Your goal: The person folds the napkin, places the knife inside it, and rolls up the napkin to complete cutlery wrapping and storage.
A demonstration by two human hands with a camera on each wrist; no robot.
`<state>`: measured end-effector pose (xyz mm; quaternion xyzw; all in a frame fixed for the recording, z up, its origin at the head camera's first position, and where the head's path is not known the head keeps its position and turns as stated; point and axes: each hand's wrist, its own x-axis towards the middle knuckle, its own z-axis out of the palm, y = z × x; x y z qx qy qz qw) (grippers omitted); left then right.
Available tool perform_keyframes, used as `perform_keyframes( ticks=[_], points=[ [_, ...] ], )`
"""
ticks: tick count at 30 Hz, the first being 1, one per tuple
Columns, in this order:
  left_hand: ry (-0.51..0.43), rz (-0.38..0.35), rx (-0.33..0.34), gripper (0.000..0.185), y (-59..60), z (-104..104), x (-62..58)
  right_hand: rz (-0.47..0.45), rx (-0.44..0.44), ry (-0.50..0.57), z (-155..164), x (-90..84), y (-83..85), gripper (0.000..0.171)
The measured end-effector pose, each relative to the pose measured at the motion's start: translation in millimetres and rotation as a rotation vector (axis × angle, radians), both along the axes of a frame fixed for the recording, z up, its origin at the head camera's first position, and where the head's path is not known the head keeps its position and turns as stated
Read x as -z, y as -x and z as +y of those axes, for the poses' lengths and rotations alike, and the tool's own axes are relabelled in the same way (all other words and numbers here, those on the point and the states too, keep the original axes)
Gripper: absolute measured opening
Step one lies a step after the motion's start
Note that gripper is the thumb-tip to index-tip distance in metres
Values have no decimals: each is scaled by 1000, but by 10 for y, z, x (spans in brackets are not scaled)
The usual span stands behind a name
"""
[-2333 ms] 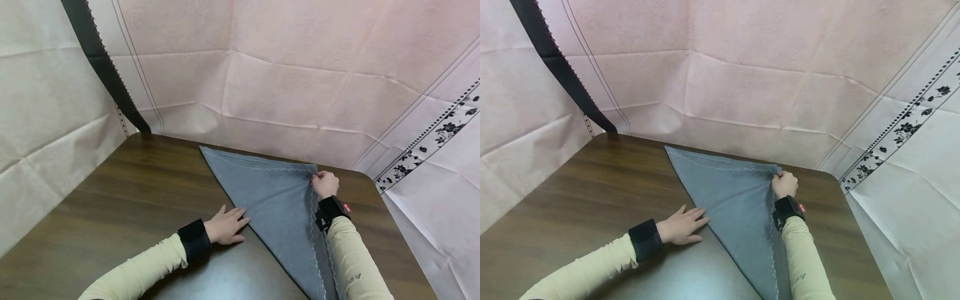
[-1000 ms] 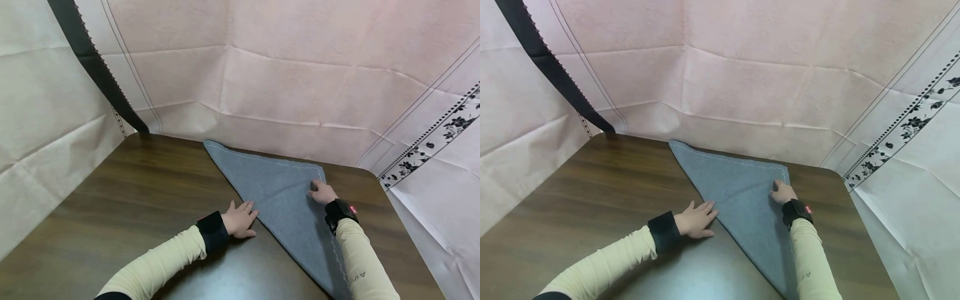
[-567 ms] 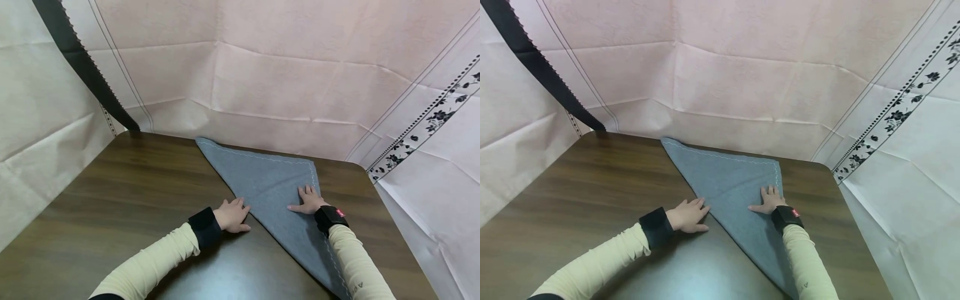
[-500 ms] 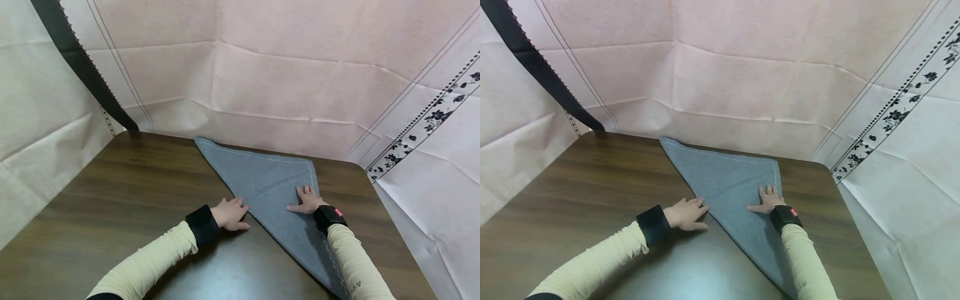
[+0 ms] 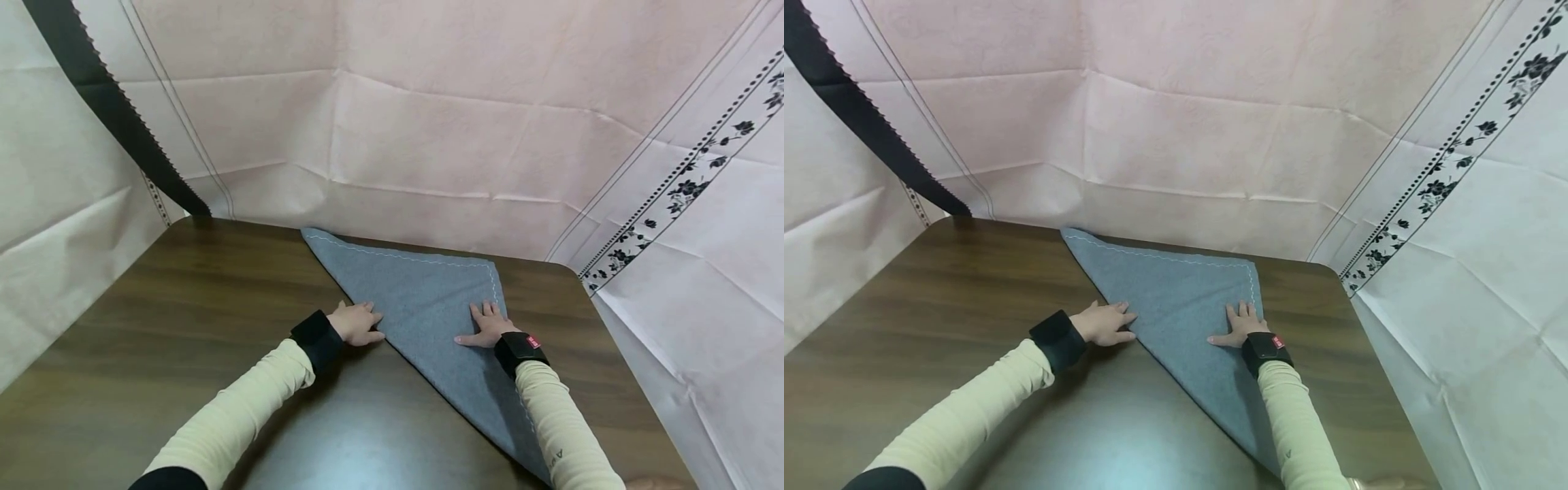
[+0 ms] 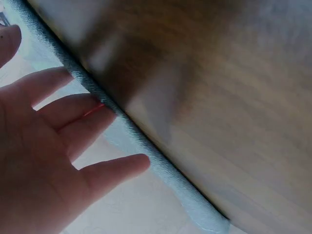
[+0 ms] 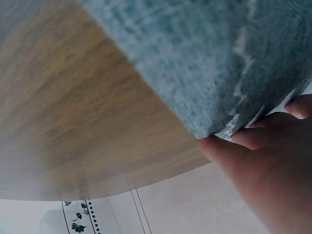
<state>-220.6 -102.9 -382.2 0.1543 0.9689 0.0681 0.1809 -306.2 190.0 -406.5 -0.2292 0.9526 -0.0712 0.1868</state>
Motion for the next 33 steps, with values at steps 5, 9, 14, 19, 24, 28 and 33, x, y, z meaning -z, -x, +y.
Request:
perform_keyframes(
  ticks=[5,9,14,19,24,28,33],
  points=[
    [25,-2,-13,53,-168,-27,-22,-28,-12,2,-50,-19,-20,95],
    [43,6,-18,54,-360,-50,-26,-58,-31,-9,-116,-50,-57,94],
    [68,71,-15,55,-597,-66,-18,-67,-66,-35,-217,-92,-123,93],
    [69,133,-13,53,-812,-107,-25,-66,-106,-51,-324,-119,-196,93],
    [81,199,5,51,-1000,-164,7,-66,-138,-69,-432,-135,-238,94],
    [103,275,41,48,-1154,-171,20,-56,-161,-100,-527,-147,-240,93],
    [114,424,115,40,-1326,-139,35,-42,-209,-158,-638,-202,-245,94]
  ],
)
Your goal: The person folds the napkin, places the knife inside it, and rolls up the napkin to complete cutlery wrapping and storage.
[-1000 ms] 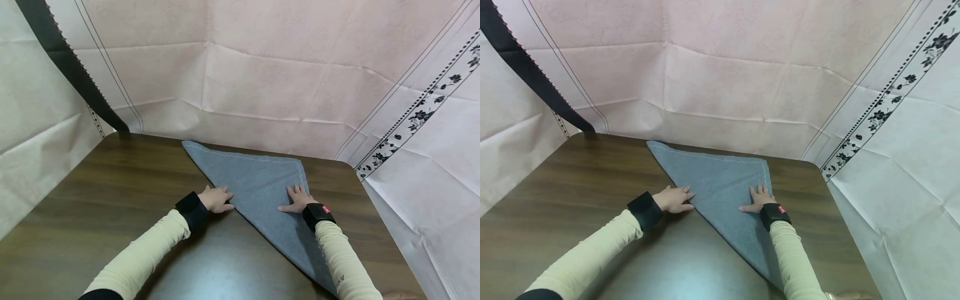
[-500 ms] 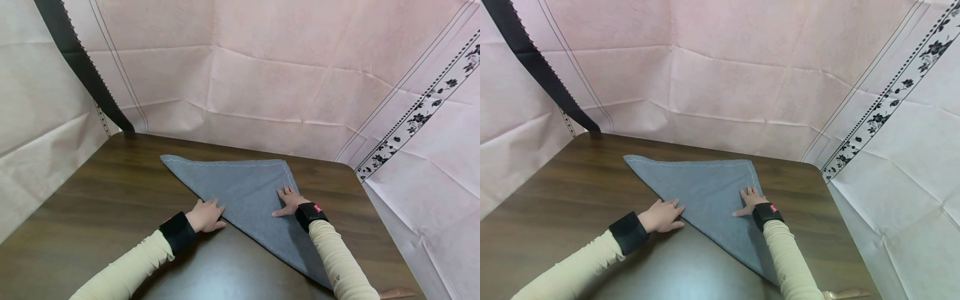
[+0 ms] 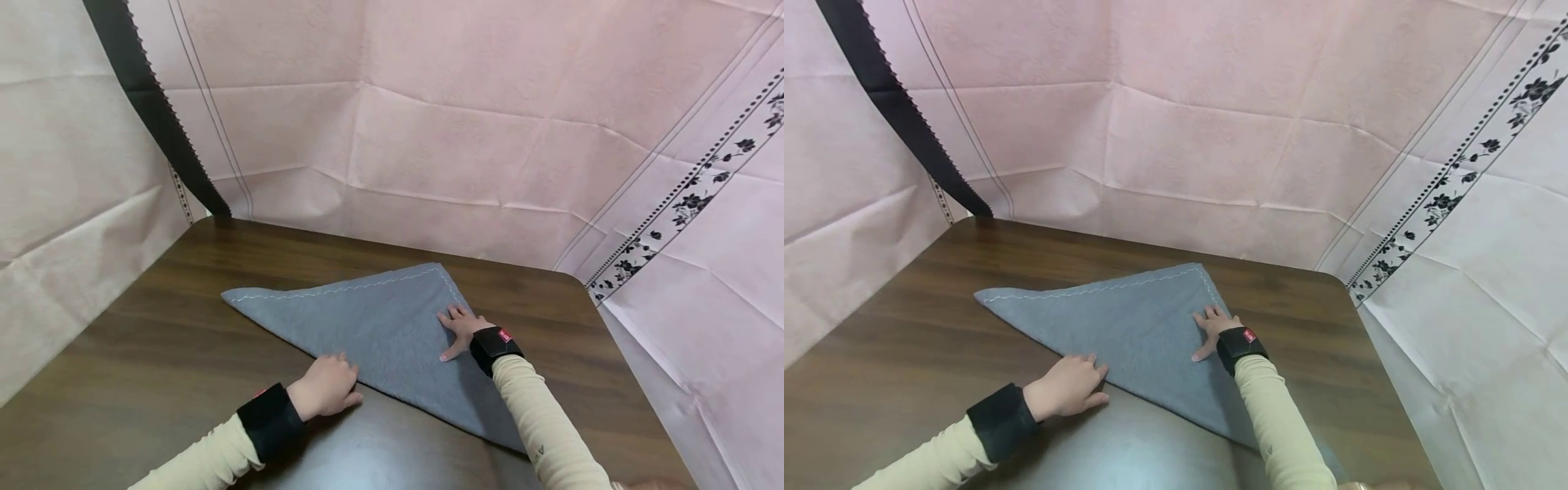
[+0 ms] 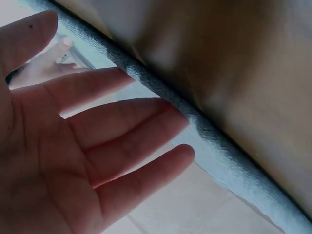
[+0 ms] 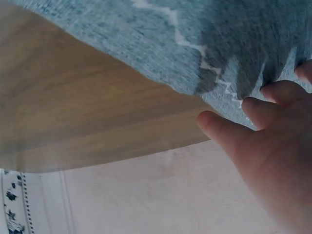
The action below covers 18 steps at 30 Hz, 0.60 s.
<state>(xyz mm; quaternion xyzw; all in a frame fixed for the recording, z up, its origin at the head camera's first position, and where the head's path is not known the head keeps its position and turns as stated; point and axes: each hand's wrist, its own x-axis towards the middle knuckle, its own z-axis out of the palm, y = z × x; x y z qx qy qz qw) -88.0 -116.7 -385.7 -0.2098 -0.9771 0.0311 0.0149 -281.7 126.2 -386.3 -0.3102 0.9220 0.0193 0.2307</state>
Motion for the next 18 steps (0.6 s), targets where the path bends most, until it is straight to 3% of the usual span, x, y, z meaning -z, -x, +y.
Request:
perform_keyframes(
  ticks=[3,6,14,18],
  points=[
    [-15,61,43,35,-55,1,21,-3,-20,-23,-68,-58,-22,94],
    [-49,76,74,32,-94,8,22,-1,-32,-32,-118,-117,-55,94],
    [-125,30,120,33,-179,61,11,-9,-80,-9,-159,-96,-5,97],
    [-158,15,134,37,-196,104,0,59,-147,50,-134,-15,45,95]
  ],
)
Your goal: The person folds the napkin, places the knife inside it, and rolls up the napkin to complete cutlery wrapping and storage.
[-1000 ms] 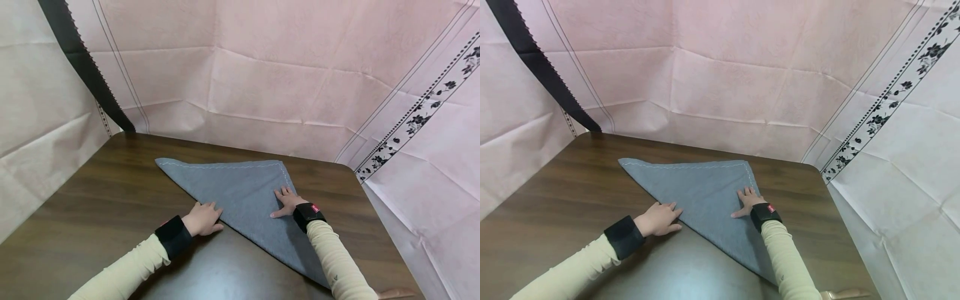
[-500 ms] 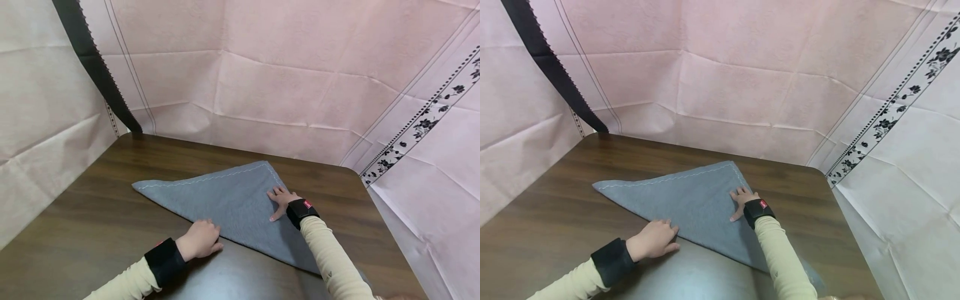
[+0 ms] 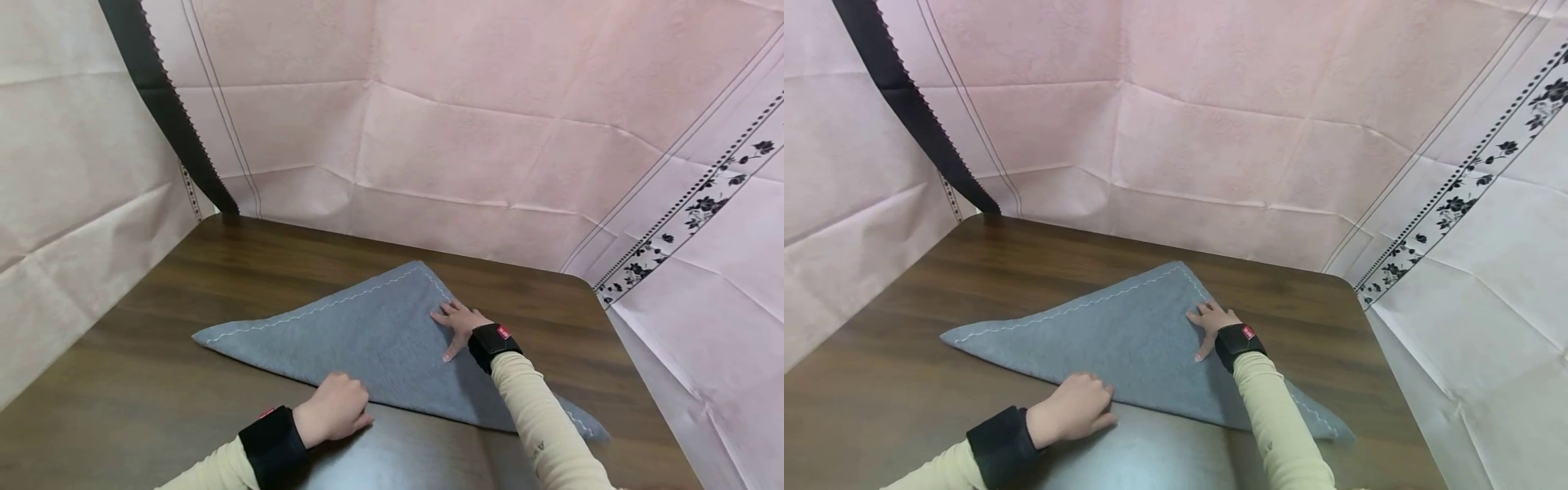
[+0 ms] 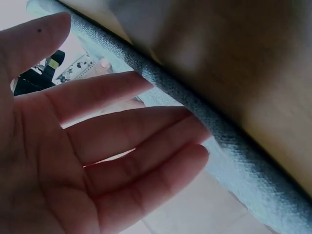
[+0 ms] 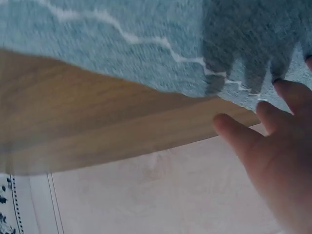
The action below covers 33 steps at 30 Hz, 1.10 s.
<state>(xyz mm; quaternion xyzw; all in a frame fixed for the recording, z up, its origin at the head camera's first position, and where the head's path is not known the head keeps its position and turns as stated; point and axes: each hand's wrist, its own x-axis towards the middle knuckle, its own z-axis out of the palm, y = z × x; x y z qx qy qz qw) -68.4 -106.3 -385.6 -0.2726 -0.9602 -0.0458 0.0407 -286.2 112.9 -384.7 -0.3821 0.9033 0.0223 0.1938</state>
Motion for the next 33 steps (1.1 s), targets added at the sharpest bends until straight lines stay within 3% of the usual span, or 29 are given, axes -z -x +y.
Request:
perform_keyframes(
  ticks=[3,6,9,13,17,26,33],
  points=[
    [-57,-32,-3,38,54,-5,-33,132,-74,99,33,13,-74,81],
    [-120,-73,-57,36,158,-109,-80,262,-127,232,68,-13,-301,49],
    [-143,-88,-154,30,271,-325,-109,254,-126,332,167,-38,-602,21],
    [-78,-117,-282,22,359,-669,-112,136,-28,344,464,-23,-907,37],
    [3,-204,-370,28,327,-918,-101,93,58,325,737,19,-1050,44],
    [-24,-276,-394,46,92,-1015,-69,63,93,351,896,118,-1143,44],
    [-105,-285,-405,27,-78,-1217,-65,19,144,447,1202,148,-1221,38]
  ],
)
